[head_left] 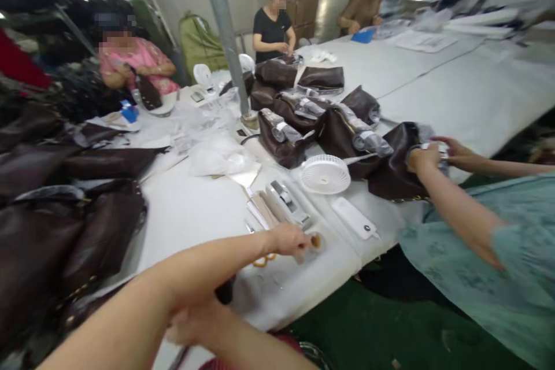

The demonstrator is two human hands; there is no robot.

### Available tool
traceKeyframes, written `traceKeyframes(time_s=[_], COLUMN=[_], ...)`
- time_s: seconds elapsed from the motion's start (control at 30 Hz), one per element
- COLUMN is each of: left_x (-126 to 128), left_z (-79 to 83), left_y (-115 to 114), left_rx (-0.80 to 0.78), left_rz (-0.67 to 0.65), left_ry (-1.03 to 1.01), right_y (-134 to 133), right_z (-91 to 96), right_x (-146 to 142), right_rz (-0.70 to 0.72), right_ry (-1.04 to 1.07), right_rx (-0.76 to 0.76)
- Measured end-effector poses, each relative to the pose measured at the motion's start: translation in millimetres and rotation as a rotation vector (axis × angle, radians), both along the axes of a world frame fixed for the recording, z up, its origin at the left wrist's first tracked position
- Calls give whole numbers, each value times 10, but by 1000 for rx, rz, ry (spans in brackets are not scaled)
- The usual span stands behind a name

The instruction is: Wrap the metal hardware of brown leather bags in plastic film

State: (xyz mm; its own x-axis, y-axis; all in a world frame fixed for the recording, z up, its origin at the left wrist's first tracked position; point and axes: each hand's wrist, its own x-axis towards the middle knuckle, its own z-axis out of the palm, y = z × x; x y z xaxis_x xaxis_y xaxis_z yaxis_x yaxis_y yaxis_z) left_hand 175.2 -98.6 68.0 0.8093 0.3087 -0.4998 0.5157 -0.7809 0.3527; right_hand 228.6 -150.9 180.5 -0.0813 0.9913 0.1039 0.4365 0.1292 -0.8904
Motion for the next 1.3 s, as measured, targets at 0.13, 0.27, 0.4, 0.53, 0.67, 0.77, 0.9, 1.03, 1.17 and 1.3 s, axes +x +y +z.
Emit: traceKeyframes(time_s=[0.13,0.27,0.4,0.53,0.67,0.77,0.9,1.03,1.17,1.3], left_x=[-854,-2030,-2861,-3011,-2810,-2693,-2633,-2598,-2572,-2563], left_z=[829,1473,1453,963,519,345,301,356,383,395], left_y=[90,-286,-1175,-1889,-2140,-2152,-2145,-2180,-2208,-2216], left_rx=[203,235,-12,-465,-656,-548,-613,-585,-503,-464], left_rz=[291,780,1173,1335,1396,1390,1464,1710,1761,1833], left_ry=[-150,-180,-411,-779,-1167,-1312,-1309,-1377,-1332,-1297], right_y=[-599,-602,-474,-569,-625,-639,-659,-660,-668,-682], right_z=[-571,-842,-761,-732,-792,-822,-844,-825,-761,-722], right_x=[-1397,-1520,-1424,-1457,-1469,-1456,-1449,-1469,-1509,-1511], right_rz=[735,724,773,782,769,785,799,762,760,792], right_ry=[-27,172,263,292,340,344,337,277,270,265], right_rx=[-137,-270,-378,-427,-490,-516,-527,-516,-498,-520])
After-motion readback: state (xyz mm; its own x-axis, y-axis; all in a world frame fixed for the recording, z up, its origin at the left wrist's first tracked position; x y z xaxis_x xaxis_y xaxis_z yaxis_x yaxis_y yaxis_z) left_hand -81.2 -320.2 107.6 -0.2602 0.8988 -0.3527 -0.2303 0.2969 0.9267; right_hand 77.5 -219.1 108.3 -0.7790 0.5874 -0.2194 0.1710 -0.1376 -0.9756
